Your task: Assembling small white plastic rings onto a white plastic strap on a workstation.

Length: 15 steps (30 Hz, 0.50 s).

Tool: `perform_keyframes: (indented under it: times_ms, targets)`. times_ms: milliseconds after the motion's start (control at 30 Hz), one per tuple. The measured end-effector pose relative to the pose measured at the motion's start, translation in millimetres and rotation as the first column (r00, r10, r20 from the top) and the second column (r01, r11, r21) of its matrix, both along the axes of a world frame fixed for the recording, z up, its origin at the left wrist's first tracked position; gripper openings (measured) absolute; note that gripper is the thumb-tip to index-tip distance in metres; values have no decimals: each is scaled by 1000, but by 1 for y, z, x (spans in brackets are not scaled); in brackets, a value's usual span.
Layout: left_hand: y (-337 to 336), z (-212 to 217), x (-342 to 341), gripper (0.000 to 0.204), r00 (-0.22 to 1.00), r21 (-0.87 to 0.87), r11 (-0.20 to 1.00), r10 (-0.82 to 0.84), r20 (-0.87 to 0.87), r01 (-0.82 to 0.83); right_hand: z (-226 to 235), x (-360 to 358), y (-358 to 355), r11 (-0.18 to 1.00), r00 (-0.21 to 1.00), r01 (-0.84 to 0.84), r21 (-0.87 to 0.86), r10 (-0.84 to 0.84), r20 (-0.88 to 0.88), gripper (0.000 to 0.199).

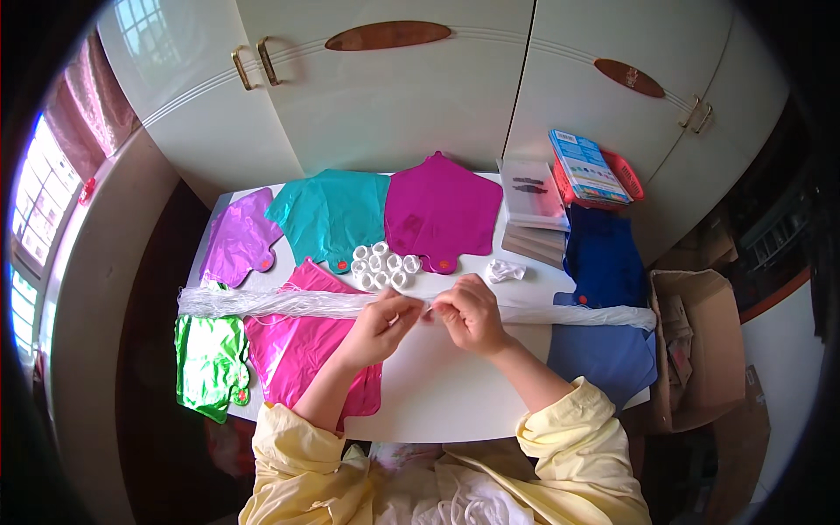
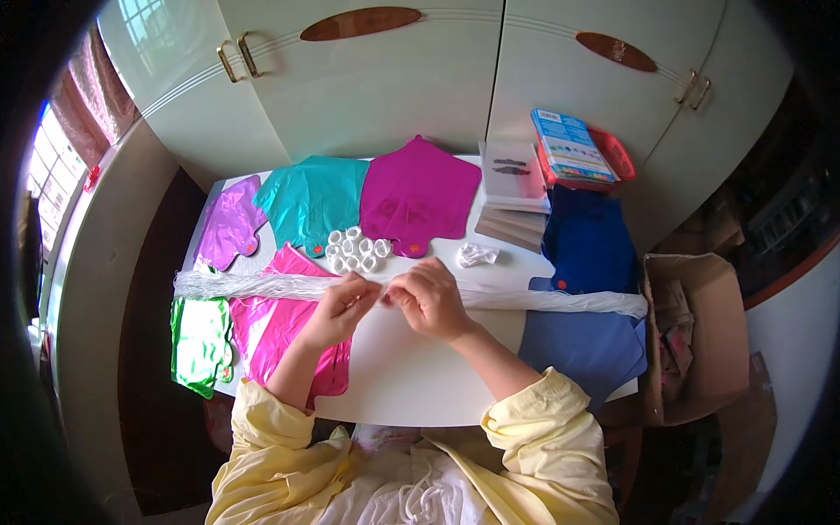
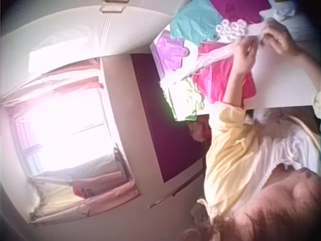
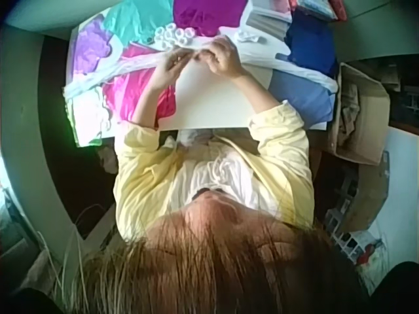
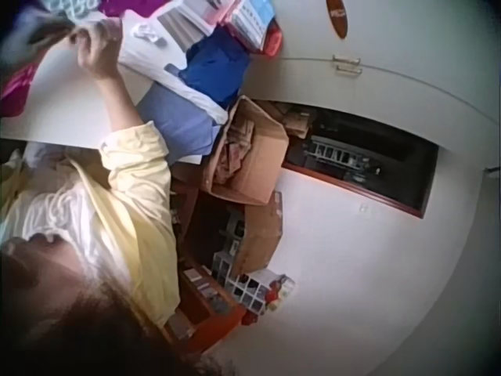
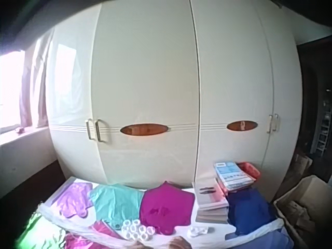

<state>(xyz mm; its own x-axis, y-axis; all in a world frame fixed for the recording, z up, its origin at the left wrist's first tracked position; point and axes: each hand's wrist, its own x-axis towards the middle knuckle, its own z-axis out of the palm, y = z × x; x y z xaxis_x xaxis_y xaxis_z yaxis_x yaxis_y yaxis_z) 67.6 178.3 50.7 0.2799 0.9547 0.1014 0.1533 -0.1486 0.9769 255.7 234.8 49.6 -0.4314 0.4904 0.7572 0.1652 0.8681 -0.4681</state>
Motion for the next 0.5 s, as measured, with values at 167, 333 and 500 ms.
perform_keyframes:
  times_ms: [167, 333, 500]
  targets:
    - [-1, -1, -4, 20, 712, 21, 982, -152, 686, 189, -12, -7, 3, 999, 998, 18, -41, -16, 52, 6]
    - [-1, 8, 4, 20, 966, 201, 969, 182, -181, -145, -6, -5, -5, 993, 987, -121, 6, 119, 112, 10]
    - [1, 2, 1, 18, 987, -119, 992, 51, 154, -33, -7, -3, -1, 1000, 999, 13, 16, -14, 51, 7]
